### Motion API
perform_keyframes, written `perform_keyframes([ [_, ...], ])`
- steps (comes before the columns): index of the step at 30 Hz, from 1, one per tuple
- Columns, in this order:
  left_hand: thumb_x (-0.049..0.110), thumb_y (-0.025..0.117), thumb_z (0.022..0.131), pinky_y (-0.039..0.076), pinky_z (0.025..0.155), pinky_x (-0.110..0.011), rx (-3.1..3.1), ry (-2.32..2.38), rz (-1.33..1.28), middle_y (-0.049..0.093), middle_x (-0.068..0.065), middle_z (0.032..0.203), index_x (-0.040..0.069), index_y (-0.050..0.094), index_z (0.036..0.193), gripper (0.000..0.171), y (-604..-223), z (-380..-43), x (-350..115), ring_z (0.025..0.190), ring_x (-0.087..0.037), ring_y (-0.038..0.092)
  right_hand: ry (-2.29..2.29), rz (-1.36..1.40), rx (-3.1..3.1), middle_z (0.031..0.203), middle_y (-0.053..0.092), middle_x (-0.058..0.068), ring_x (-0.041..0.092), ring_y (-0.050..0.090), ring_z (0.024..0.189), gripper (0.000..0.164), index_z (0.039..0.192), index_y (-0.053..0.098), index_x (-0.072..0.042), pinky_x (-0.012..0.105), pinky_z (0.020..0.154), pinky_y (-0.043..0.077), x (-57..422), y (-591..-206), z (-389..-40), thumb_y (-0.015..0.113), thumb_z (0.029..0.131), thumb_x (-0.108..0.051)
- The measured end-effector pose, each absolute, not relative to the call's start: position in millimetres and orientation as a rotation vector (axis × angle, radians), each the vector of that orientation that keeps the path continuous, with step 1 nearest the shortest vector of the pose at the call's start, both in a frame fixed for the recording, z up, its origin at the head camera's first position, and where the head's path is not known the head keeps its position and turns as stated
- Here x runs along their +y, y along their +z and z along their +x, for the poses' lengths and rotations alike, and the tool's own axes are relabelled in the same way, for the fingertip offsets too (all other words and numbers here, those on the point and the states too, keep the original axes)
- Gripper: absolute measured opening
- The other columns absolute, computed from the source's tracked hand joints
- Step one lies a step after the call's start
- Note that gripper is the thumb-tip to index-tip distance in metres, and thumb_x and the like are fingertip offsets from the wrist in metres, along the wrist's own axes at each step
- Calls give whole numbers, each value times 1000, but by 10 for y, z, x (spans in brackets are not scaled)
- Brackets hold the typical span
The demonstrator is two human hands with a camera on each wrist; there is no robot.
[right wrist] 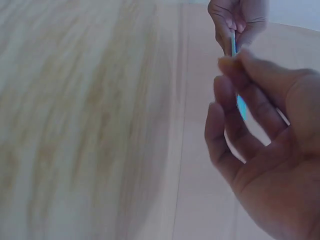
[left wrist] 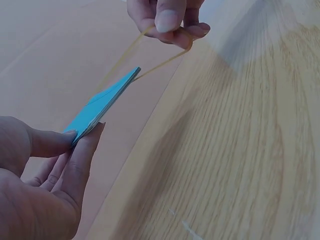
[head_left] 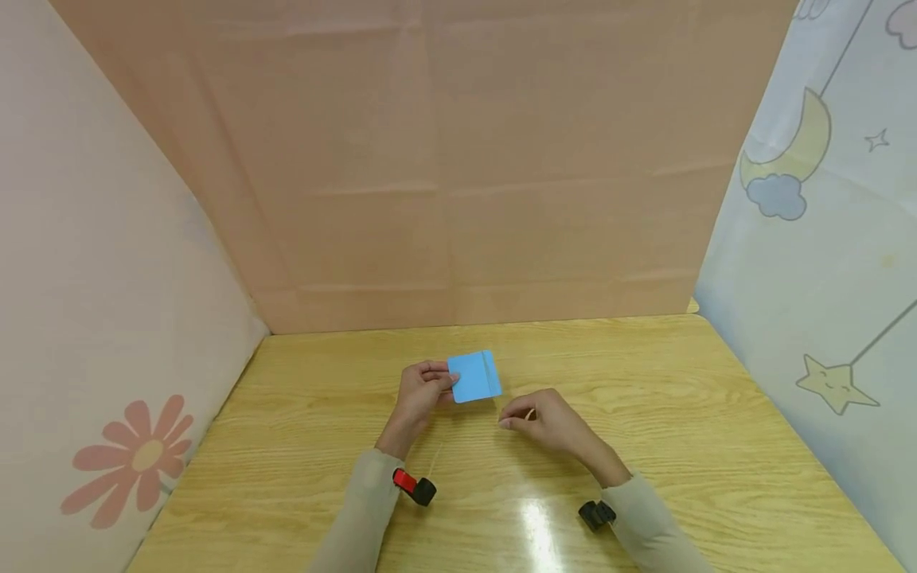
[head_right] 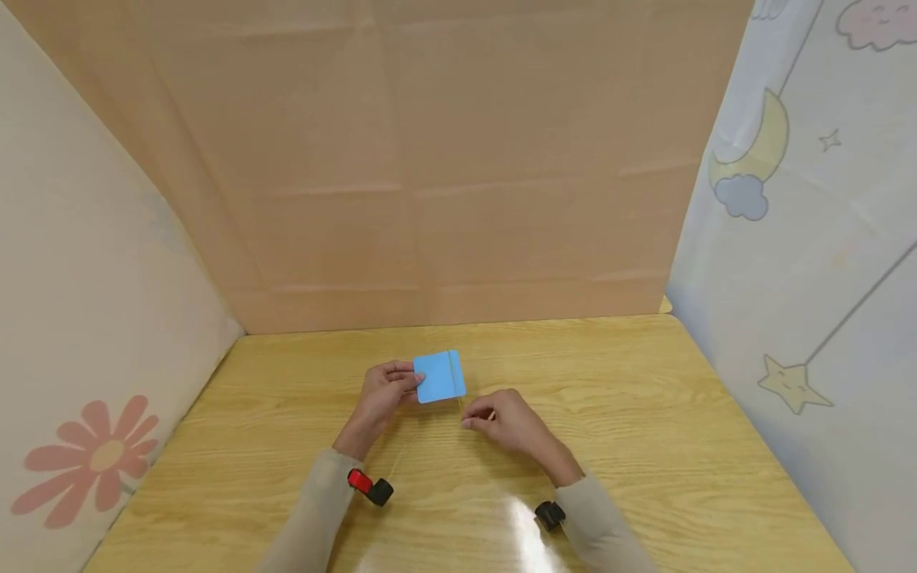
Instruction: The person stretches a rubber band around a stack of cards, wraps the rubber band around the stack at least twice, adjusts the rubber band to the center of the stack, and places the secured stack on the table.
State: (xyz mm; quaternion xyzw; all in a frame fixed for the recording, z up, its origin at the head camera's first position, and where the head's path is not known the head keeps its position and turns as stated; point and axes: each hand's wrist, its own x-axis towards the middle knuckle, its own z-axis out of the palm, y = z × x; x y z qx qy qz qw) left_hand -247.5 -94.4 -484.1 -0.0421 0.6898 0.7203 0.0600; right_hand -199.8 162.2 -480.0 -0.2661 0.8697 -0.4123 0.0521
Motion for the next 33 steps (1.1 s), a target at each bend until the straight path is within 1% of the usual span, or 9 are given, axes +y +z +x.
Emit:
perform_keyframes([
  [9, 2, 76, 95, 66, 76, -37, 2085, 2153, -117, 73, -3, 88, -4, 68, 118, 25, -4845, -2485, -930, 72, -14, 71, -1264, -1056, 2570, 96, 80, -7, 1, 64, 85, 14, 100, 84, -14, 30, 77, 58, 1632, -4809, -2018, 76, 98, -25],
  [14, 2, 76, 95, 66, 79, -41, 2101, 2157, -143, 75, -4, 89, -4, 68, 116, 23, -4841, -2513, -941, 74, -13, 71, -1198, -1142, 2641, 108, 76, -5, 16, 61, 111, 12, 106, 84, -16, 43, 92, 57, 1635, -4802, -2001, 75, 99, -17],
  [18, 2, 76, 95, 66, 77, -38, 2102, 2161, -142, 75, -4, 88, -5, 69, 116, 23, -4842, -2528, -954, 73, -12, 71, -1219, -1203, 2612, 109, 81, -4, 32, 64, 130, 23, 105, 84, -13, 58, 110, 53, 1630, -4766, -1992, 67, 98, -1],
  [20, 2, 76, 95, 66, 77, -38, 2102, 2158, -138, 75, -5, 88, -5, 68, 116, 24, -4838, -2525, -952, 73, -12, 71, -1263, -1254, 2558, 106, 82, 0, 30, 70, 126, 24, 102, 83, -10, 64, 119, 43, 1622, -4755, -1997, 63, 100, 2],
  [23, 2, 76, 95, 66, 77, -38, 2102, 2151, -139, 76, -5, 89, -5, 68, 117, 25, -4826, -2511, -932, 74, -12, 71, -1360, -1302, 2489, 101, 83, 3, 21, 78, 108, 22, 101, 82, -9, 63, 124, 33, 1602, -4725, -2002, 63, 102, 2],
  [25, 3, 76, 95, 66, 78, -39, 2101, 2144, -135, 76, -5, 90, -5, 68, 118, 25, -4818, -2501, -915, 75, -12, 71, -1449, -1300, 2425, 106, 81, 11, 18, 79, 97, 21, 103, 82, -8, 57, 115, 49, 1591, -4709, -1998, 63, 102, 2],
  [28, 3, 76, 95, 67, 79, -40, 2099, 2133, -118, 76, -7, 92, -5, 68, 119, 26, -4817, -2491, -896, 75, -12, 71, -1572, -1236, 2325, 114, 77, 22, 21, 78, 77, 20, 110, 81, -5, 47, 83, 66, 1577, -4680, -1987, 65, 100, 4],
  [30, 3, 76, 95, 67, 80, -41, 2099, 2128, -95, 76, -9, 94, -6, 68, 120, 27, -4818, -2484, -888, 76, -12, 72, -1629, -1190, 2248, 119, 72, 29, 26, 75, 68, 21, 117, 78, 0, 41, 63, 66, 1576, -4679, -1979, 66, 100, 3],
  [33, 3, 75, 96, 67, 81, -41, 2094, 2124, -72, 77, -10, 95, -7, 67, 121, 28, -4817, -2474, -881, 77, -13, 73, -1625, -1200, 2244, 116, 73, 26, 23, 72, 63, 29, 126, 75, 1, 37, 60, 64, 1558, -4692, -1978, 71, 98, -2],
])
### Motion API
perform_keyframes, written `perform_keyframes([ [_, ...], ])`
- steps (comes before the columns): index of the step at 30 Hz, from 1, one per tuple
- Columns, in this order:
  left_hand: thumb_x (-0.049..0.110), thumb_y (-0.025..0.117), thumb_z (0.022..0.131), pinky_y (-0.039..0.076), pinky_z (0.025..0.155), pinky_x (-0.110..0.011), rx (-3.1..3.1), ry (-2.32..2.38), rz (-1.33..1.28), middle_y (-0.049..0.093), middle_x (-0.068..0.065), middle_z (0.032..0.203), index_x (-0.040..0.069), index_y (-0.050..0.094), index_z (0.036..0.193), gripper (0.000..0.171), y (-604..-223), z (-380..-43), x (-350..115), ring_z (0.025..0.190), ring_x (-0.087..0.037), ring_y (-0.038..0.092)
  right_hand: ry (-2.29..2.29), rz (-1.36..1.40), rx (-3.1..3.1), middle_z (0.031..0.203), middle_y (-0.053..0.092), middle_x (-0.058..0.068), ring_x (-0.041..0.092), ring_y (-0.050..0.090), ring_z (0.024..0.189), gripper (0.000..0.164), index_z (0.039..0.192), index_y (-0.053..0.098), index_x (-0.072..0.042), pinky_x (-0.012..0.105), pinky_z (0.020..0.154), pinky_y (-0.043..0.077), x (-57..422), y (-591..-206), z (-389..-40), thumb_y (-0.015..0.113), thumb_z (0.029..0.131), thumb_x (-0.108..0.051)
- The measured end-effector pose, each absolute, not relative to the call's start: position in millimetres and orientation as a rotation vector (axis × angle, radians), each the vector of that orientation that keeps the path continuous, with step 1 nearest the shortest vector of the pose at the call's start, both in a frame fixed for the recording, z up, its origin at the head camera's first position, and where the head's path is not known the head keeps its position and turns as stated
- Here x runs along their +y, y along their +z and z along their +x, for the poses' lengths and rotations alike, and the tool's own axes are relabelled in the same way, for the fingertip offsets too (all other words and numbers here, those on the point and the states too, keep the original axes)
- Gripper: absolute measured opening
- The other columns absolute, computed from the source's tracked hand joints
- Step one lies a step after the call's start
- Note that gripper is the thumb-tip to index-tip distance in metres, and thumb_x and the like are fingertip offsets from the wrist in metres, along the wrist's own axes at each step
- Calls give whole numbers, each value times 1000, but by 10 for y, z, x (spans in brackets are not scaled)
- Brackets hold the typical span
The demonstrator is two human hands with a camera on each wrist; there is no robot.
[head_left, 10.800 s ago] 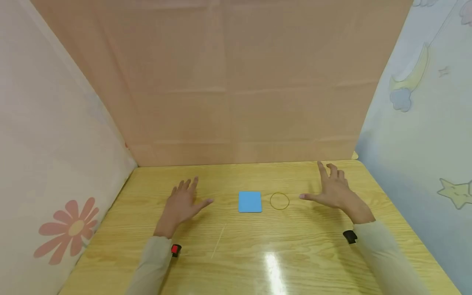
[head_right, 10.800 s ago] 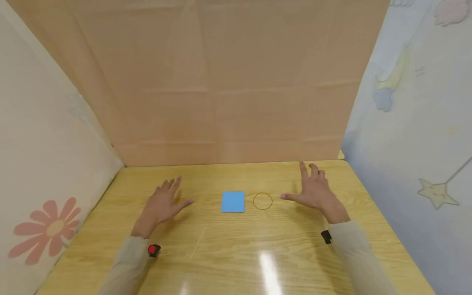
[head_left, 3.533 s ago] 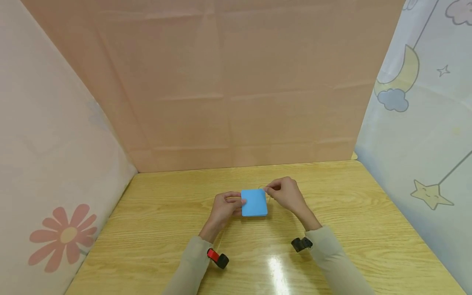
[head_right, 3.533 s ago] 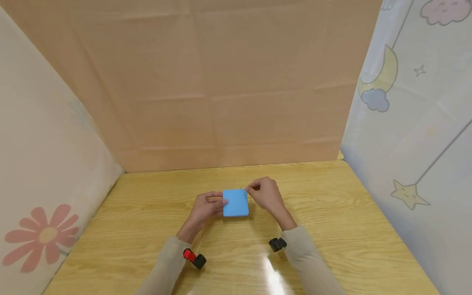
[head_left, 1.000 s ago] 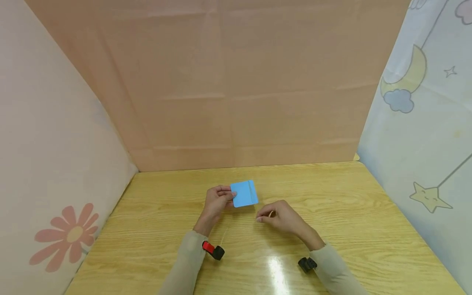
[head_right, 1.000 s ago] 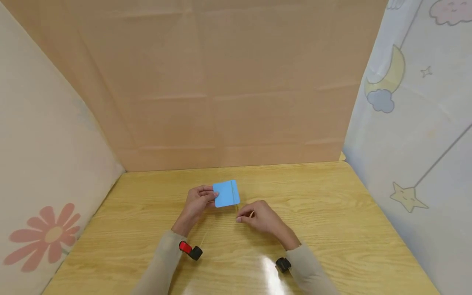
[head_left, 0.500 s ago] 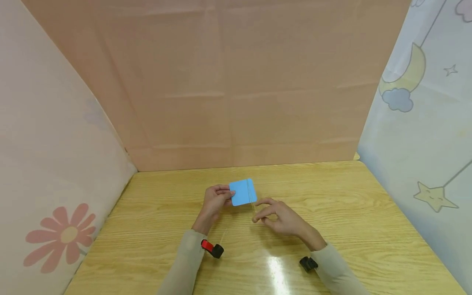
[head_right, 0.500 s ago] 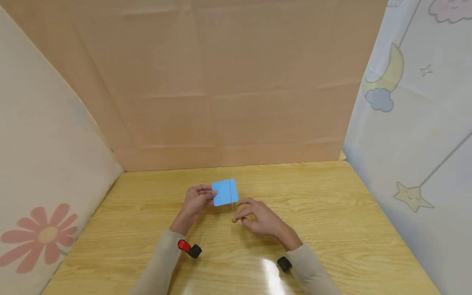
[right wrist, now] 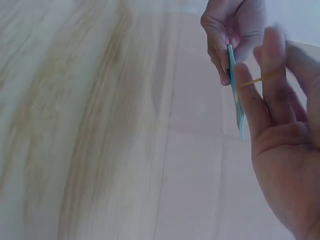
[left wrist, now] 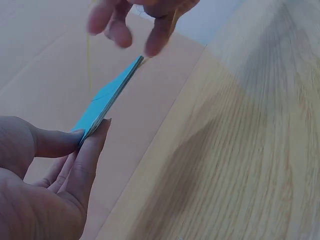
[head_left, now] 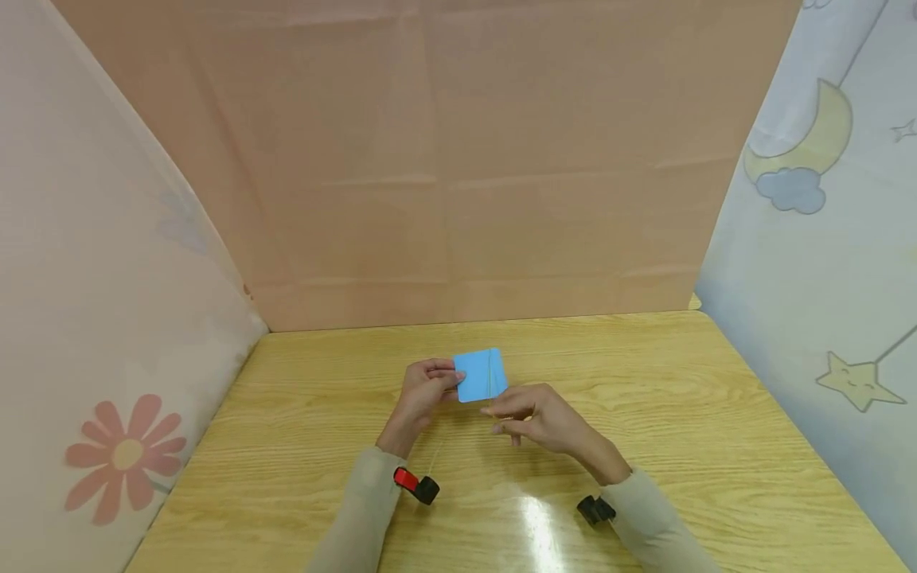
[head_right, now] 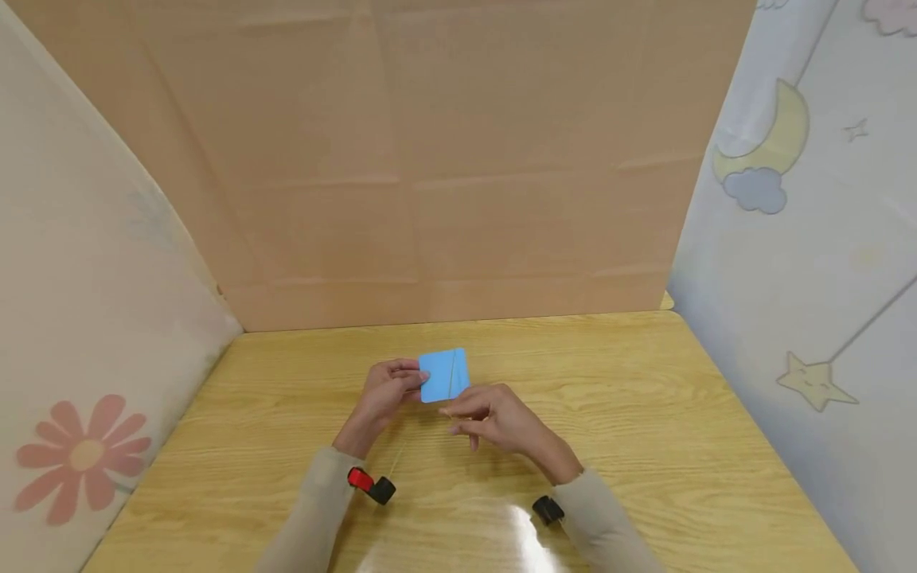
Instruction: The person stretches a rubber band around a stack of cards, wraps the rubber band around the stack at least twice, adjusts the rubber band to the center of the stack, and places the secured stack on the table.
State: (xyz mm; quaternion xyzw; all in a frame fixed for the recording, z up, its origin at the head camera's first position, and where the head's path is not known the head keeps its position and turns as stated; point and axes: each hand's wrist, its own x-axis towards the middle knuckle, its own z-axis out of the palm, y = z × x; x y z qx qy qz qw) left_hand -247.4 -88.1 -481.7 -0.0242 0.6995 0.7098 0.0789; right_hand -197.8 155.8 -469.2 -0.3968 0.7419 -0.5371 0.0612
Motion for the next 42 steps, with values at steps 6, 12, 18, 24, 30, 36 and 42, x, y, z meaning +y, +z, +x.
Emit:
perform_keyframes([
  [6, 2, 72, 98, 66, 76, -31, 2042, 2137, -61, 75, -9, 98, -9, 64, 127, 32, -4833, -2462, -883, 80, -13, 73, -1299, -1426, 2659, 115, 60, 7, 12, 53, 92, 65, 147, 62, -9, 26, 73, 53, 1468, -4716, -1946, 85, 87, -25],
  [12, 2, 72, 97, 66, 75, -28, 2013, 2165, -102, 76, -11, 98, -9, 64, 127, 33, -4839, -2460, -876, 80, -13, 74, -787, -1184, 3230, 108, 43, 1, 10, 35, 90, 112, 165, 37, -20, 25, 80, 35, 1386, -4697, -1858, 88, 73, -57],
  [18, 0, 72, 96, 66, 74, -28, 2005, 2222, -139, 77, -11, 93, -11, 65, 124, 31, -4819, -2442, -852, 78, -13, 76, -555, -842, 3510, 101, 53, 5, 15, 44, 79, 122, 167, 32, -17, 38, 80, 49, 1295, -4643, -1740, 84, 70, -69],
  [24, -2, 73, 95, 67, 78, -34, 2036, 2275, -159, 78, -12, 93, -13, 65, 120, 28, -4779, -2405, -810, 77, -13, 76, -743, -520, 3365, 107, 65, 11, 13, 50, 72, 117, 163, 37, -7, 44, 76, 56, 1190, -4555, -1611, 78, 76, -73],
  [30, -3, 72, 95, 66, 71, -29, 2088, 2331, -193, 77, -18, 94, -13, 65, 118, 26, -4758, -2396, -764, 75, -15, 76, -1166, -292, 2983, 104, 67, 9, 11, 55, 70, 105, 164, 32, -3, 24, 59, 47, 1168, -4514, -1599, 74, 90, -63],
  [36, -2, 73, 95, 64, 65, -25, 2117, 2369, -225, 71, -13, 92, -11, 65, 119, 27, -4756, -2385, -726, 72, -14, 72, -1696, -131, 2448, 96, 68, 10, 21, 67, 84, 74, 152, 48, 7, 28, 62, 55, 1246, -4540, -1655, 58, 107, -50],
  [42, -5, 74, 93, 67, 73, -37, 2094, 2372, -186, 69, -10, 89, -11, 65, 115, 24, -4779, -2378, -725, 69, -14, 72, -1965, 101, 2083, 93, 60, 4, 24, 65, 91, 75, 141, 62, 2, 43, 82, 65, 1368, -4589, -1720, 48, 106, -63],
])
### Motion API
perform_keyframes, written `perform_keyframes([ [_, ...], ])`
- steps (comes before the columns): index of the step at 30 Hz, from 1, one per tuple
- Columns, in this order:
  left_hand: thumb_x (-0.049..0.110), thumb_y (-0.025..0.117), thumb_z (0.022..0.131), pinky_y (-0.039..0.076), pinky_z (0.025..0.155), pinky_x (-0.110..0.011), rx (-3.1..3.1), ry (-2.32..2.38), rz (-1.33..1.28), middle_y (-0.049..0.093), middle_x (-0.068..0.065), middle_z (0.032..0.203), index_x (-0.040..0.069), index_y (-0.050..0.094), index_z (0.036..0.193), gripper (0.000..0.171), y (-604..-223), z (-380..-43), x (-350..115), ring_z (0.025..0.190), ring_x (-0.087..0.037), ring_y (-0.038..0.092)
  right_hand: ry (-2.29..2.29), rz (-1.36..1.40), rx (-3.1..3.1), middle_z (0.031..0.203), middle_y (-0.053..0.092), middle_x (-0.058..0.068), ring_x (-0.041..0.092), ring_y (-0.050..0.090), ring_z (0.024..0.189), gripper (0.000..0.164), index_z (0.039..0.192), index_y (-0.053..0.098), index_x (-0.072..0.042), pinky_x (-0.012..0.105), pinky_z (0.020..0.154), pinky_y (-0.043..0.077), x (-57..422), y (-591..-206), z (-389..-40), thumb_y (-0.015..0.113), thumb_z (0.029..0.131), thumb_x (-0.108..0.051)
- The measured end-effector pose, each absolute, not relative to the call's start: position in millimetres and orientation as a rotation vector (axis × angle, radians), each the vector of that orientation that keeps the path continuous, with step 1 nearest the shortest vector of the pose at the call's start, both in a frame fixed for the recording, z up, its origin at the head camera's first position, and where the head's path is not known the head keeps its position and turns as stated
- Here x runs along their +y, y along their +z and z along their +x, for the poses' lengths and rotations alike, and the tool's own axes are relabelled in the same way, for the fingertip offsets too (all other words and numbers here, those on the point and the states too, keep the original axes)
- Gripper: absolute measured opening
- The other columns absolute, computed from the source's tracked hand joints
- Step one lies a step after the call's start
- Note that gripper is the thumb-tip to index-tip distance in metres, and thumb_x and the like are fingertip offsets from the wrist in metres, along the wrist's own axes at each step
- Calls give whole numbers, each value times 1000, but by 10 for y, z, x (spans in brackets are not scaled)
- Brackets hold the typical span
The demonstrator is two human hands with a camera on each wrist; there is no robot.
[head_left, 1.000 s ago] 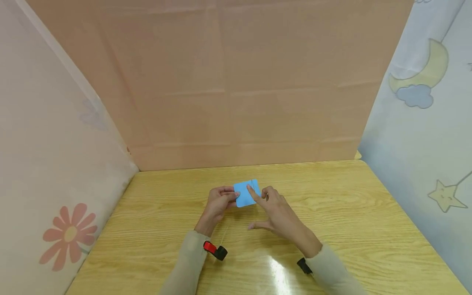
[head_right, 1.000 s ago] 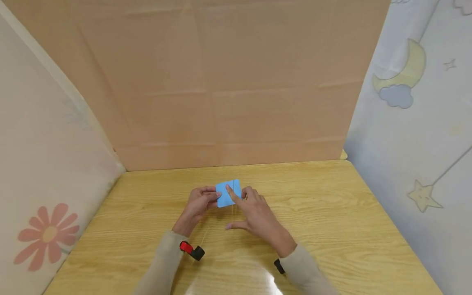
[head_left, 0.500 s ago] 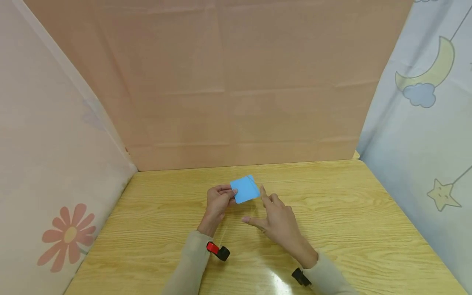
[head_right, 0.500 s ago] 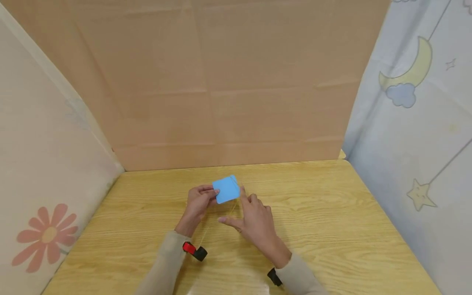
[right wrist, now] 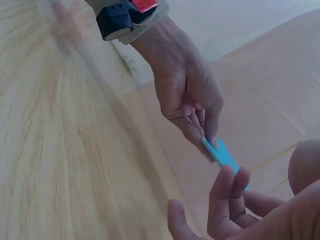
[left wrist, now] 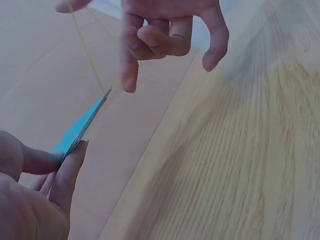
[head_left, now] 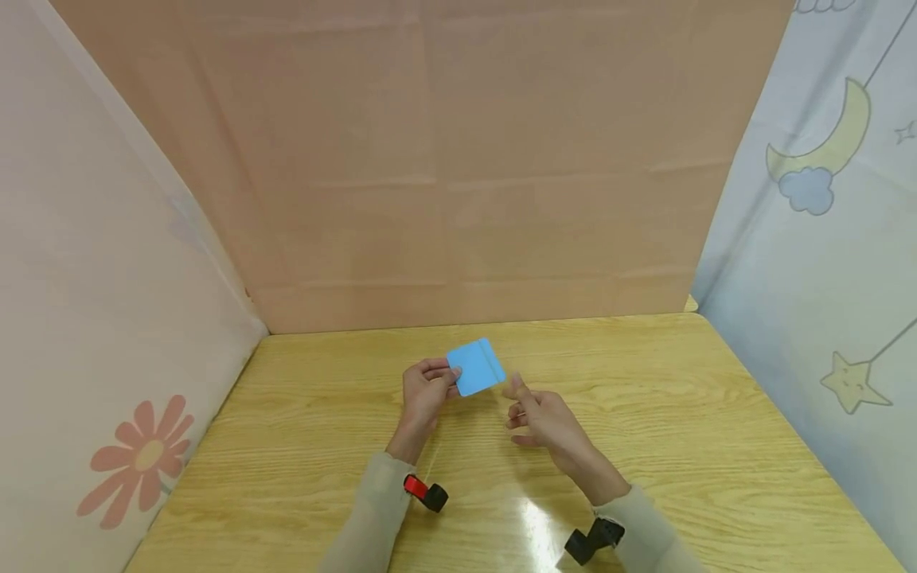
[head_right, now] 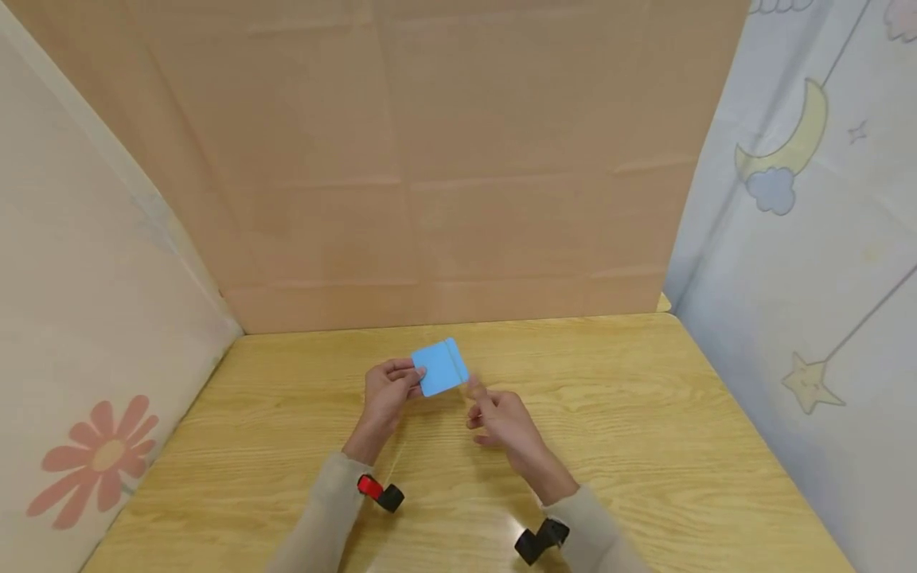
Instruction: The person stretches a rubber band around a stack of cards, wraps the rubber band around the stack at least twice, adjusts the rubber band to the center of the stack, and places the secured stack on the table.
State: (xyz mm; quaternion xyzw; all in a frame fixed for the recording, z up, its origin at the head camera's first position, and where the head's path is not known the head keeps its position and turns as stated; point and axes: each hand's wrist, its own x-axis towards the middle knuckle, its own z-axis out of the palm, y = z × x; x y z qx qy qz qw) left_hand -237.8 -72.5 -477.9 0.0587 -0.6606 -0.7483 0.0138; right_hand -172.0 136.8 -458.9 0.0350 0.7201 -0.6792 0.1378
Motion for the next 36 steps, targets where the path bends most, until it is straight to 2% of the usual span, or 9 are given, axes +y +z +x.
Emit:
perform_keyframes([
  [5, -4, 74, 93, 68, 80, -46, -2105, -2372, 96, 68, -6, 89, -9, 65, 113, 23, -4809, -2395, -740, 73, -14, 73, -2051, 192, 1994, 89, 59, 0, 19, 62, 87, 81, 134, 69, 1, 38, 83, 65, 1451, -4703, -1811, 56, 98, -71],
  [10, -4, 75, 92, 67, 82, -51, -2143, -2391, 19, 68, -5, 88, -6, 67, 109, 20, -4805, -2393, -758, 73, -16, 73, -2076, 187, 1982, 81, 62, -2, 17, 63, 82, 66, 125, 73, 5, 34, 80, 64, 1497, -4776, -1881, 65, 100, -56],
  [15, -3, 76, 92, 67, 77, -46, -2171, -2389, -23, 68, -1, 84, -5, 68, 108, 18, -4788, -2389, -786, 69, -15, 70, -2022, 129, 2059, 74, 65, -3, 15, 65, 78, 52, 116, 76, 7, 34, 79, 63, 1525, -4780, -1908, 69, 102, -43],
  [20, -3, 76, 93, 67, 74, -41, -2182, -2410, -45, 68, 0, 84, -5, 68, 110, 19, -4797, -2400, -805, 69, -16, 68, -1977, 107, 2156, 71, 68, -3, 15, 63, 80, 48, 109, 79, 5, 34, 81, 62, 1536, -4792, -1928, 72, 100, -42],
  [26, -3, 75, 93, 66, 70, -35, -2174, -2440, -55, 68, 1, 84, -5, 67, 111, 19, -4780, -2387, -811, 69, -13, 68, -1968, 143, 2195, 76, 73, 3, 20, 69, 87, 46, 109, 81, 3, 39, 88, 65, 1509, -4809, -1931, 76, 98, -40],
  [32, -1, 76, 93, 66, 75, -38, -2194, -2457, -76, 68, 1, 85, -5, 67, 110, 20, -4781, -2371, -836, 72, -14, 68, -1984, 134, 2189, 81, 73, 6, 24, 70, 98, 46, 106, 80, 6, 42, 91, 65, 1492, -4834, -1915, 78, 96, -39],
  [36, 0, 76, 94, 66, 76, -38, -2209, -2463, -110, 67, 1, 86, -5, 66, 112, 22, -4805, -2366, -856, 74, -13, 68, -2012, 140, 2161, 79, 73, 4, 22, 69, 93, 45, 104, 80, 8, 42, 89, 65, 1494, -4833, -1912, 80, 95, -36],
])
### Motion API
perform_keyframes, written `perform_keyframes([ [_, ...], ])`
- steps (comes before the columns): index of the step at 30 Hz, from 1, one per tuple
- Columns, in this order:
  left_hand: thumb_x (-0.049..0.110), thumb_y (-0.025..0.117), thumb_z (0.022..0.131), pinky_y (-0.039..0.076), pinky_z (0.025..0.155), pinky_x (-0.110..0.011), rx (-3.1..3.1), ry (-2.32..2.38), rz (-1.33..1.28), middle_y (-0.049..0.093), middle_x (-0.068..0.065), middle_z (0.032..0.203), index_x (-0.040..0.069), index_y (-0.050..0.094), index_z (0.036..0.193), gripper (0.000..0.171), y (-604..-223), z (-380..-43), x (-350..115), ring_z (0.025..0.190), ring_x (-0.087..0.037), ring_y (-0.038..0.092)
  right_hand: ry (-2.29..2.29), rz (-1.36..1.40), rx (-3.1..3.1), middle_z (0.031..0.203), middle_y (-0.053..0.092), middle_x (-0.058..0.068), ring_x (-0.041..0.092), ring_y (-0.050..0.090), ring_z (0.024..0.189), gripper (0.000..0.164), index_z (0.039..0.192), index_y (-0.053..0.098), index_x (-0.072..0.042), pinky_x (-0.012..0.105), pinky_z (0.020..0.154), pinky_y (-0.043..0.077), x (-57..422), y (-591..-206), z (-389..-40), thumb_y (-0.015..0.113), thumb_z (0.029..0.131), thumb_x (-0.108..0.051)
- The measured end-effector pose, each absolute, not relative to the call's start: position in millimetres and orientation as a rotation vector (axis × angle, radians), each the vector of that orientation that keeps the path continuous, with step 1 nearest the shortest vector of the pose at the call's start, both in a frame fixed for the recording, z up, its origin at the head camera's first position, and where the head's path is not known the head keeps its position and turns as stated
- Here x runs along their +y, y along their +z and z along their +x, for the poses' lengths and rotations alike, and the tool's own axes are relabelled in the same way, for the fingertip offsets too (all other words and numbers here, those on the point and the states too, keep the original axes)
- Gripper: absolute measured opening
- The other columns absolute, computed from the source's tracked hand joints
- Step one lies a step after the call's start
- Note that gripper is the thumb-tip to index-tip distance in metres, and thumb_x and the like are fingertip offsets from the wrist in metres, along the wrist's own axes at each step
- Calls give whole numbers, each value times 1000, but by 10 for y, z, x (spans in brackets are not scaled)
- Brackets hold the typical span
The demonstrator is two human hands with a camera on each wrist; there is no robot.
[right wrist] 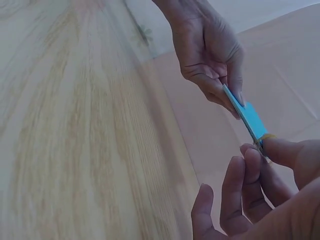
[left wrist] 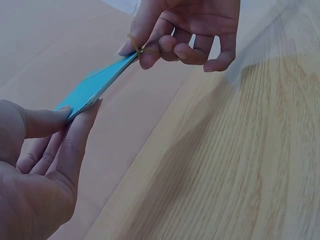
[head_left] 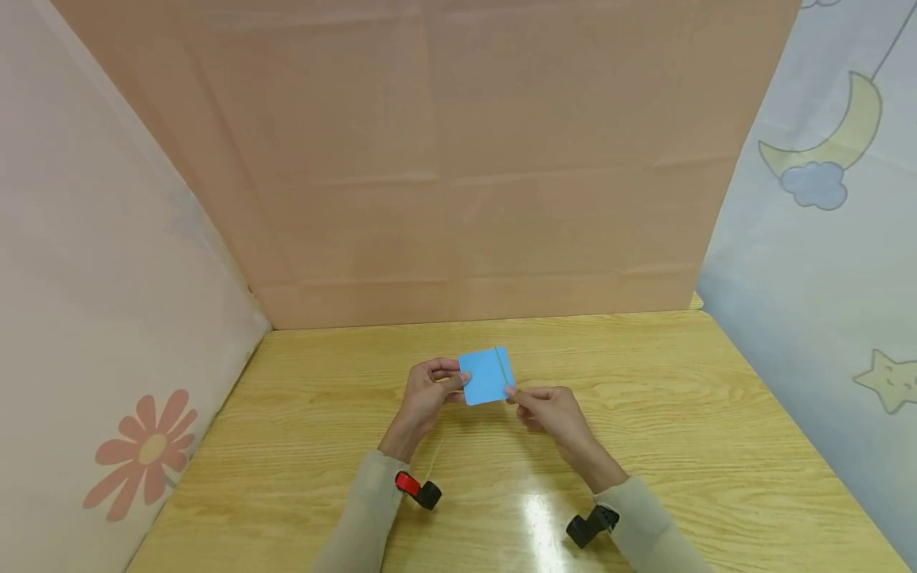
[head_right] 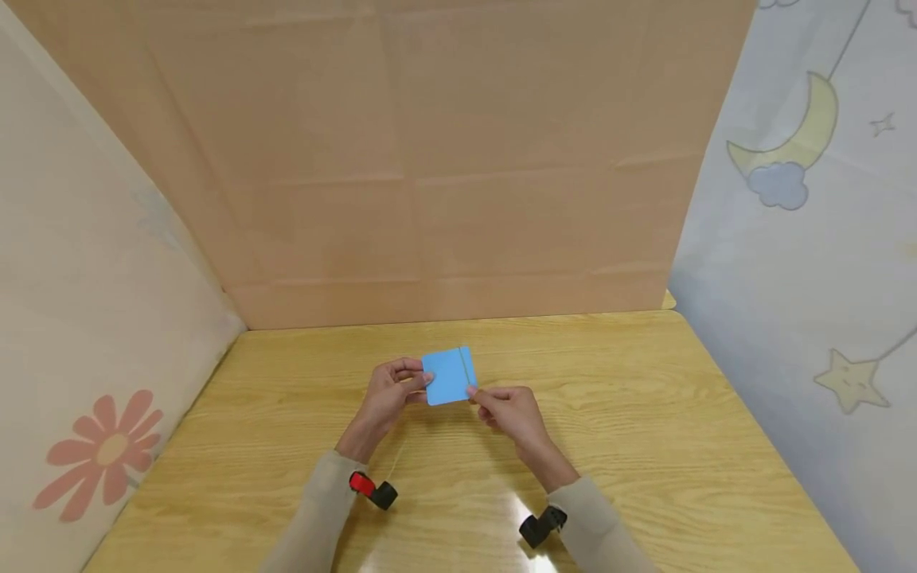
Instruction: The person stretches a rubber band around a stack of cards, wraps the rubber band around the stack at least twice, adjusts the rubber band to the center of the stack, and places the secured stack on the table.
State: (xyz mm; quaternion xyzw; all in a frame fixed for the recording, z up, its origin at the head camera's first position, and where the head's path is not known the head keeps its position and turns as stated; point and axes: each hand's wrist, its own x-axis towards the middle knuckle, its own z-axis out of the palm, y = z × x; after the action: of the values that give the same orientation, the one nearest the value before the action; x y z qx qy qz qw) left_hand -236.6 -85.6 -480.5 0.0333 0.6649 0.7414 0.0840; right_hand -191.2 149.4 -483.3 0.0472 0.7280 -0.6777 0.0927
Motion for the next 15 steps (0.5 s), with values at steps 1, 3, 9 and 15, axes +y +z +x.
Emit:
perform_keyframes([
  [1, 0, 76, 94, 66, 75, -37, 1980, 2207, 111, 68, 1, 86, -5, 66, 112, 21, -4812, -2365, -858, 73, -13, 68, -2019, 145, 2155, 80, 73, 4, 21, 69, 92, 43, 103, 80, 7, 42, 89, 65, 1497, -4830, -1913, 81, 94, -36],
  [3, 0, 75, 95, 66, 73, -34, 1971, 2195, 139, 68, 1, 86, -5, 66, 113, 21, -4828, -2362, -858, 73, -12, 69, -2032, 147, 2147, 82, 74, 4, 19, 68, 88, 40, 102, 80, 6, 41, 89, 65, 1508, -4825, -1917, 81, 94, -33],
  [9, -1, 73, 96, 64, 66, -27, 1934, 2178, 163, 68, 0, 85, -2, 66, 107, 13, -4867, -2355, -853, 72, -12, 69, -2026, 104, 2132, 88, 74, 1, 16, 65, 85, 34, 108, 81, 2, 39, 90, 63, 1545, -4797, -1922, 81, 94, -29],
  [15, -2, 74, 95, 65, 68, -30, 1905, 2163, 173, 67, -3, 85, -2, 66, 104, 13, -4855, -2342, -855, 73, -14, 70, -2003, 89, 2112, 85, 72, -3, 15, 64, 81, 31, 110, 81, 0, 39, 90, 63, 1588, -4773, -1944, 82, 93, -26],
])
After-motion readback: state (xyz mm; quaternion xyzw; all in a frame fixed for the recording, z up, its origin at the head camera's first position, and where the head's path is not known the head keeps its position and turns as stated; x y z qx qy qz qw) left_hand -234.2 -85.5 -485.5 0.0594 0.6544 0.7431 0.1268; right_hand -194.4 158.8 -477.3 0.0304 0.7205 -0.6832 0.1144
